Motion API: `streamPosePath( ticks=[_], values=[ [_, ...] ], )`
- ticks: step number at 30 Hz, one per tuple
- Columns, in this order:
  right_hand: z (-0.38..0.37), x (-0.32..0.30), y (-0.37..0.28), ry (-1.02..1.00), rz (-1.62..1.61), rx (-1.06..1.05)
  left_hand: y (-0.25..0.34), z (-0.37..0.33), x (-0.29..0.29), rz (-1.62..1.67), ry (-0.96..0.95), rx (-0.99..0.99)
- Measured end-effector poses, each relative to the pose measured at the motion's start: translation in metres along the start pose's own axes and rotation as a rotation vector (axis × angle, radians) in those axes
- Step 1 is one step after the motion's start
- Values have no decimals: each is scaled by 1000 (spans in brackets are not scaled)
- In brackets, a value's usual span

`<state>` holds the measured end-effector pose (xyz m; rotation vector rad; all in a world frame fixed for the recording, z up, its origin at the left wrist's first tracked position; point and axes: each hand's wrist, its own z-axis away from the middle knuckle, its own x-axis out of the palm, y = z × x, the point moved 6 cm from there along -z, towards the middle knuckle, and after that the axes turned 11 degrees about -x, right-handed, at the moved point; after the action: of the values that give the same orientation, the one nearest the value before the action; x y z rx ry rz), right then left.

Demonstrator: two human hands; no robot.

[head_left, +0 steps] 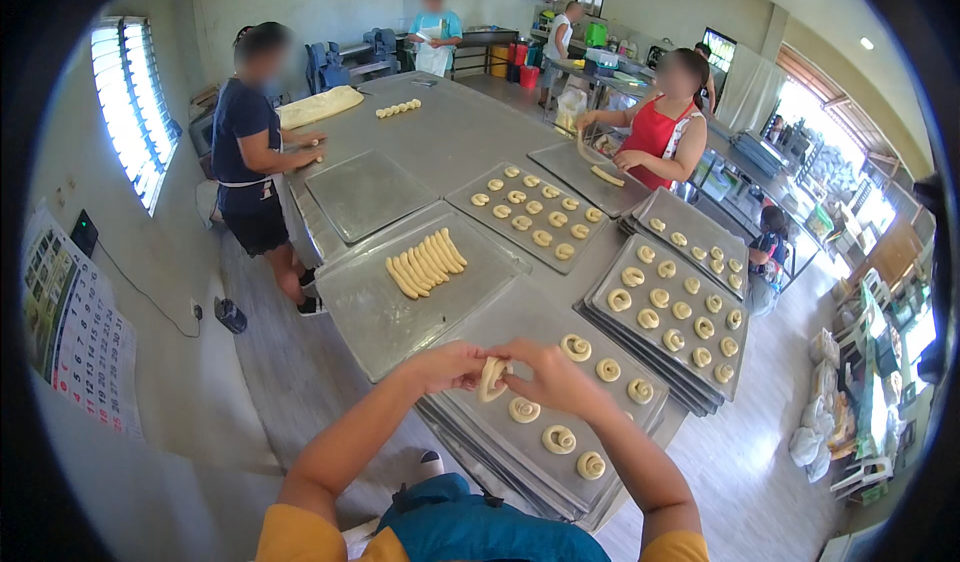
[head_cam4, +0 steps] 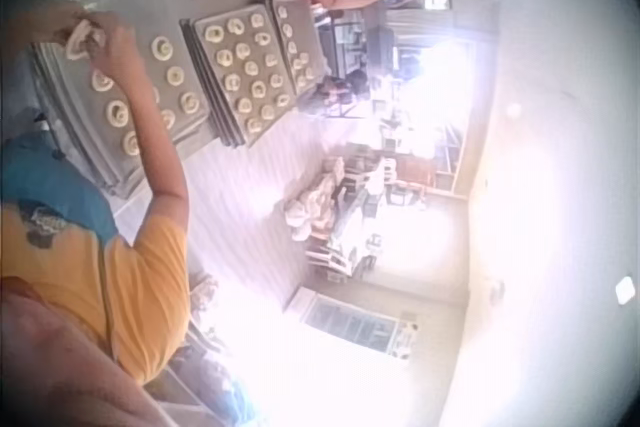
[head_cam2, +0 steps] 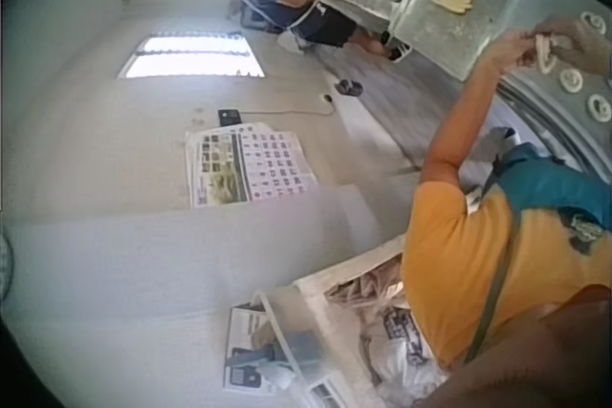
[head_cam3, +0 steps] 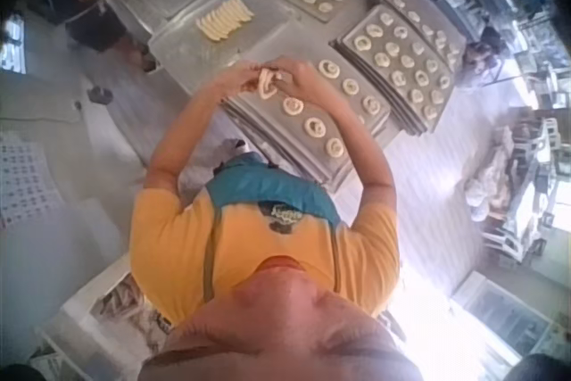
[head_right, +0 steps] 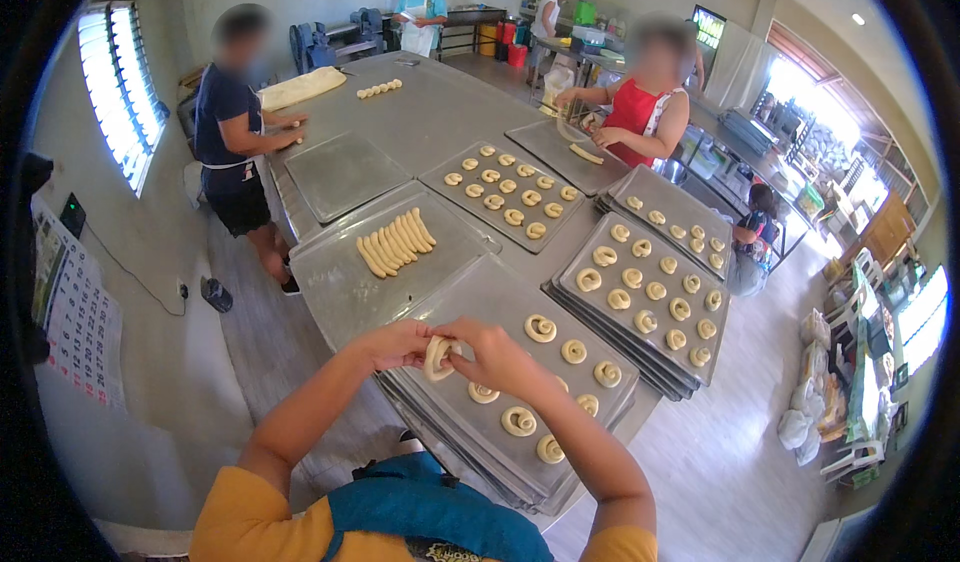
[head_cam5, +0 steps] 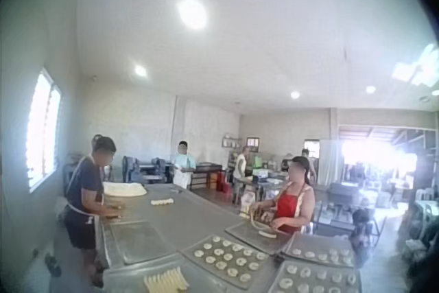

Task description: The person shapes dough into spiral pastries by rolling and coiling small pieces, then places them on metal baking trays. The person also rolls dough into cylindrical shapes and arranges them on trays. Other workers are visible performing similar tasks at the same table.

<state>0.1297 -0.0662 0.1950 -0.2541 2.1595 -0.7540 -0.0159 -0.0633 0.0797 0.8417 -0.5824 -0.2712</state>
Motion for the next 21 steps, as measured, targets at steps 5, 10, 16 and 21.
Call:
streamPosePath(
  ticks=[5, 10, 16, 21],
  values=[
    [2, 18, 72, 15, -136, 277, -7, -20, -21, 268, 1, 5],
    [34, 47, 147, 34, -234, 635, -33, -41, -57, 334, 235, 194],
    [68, 88, 189, 0, -511, 849, -54, -63, -70, -413, 665, 344],
    [70, 94, 200, -175, 4, 732, -46, -55, -56, -743, 822, 500]
  ],
)
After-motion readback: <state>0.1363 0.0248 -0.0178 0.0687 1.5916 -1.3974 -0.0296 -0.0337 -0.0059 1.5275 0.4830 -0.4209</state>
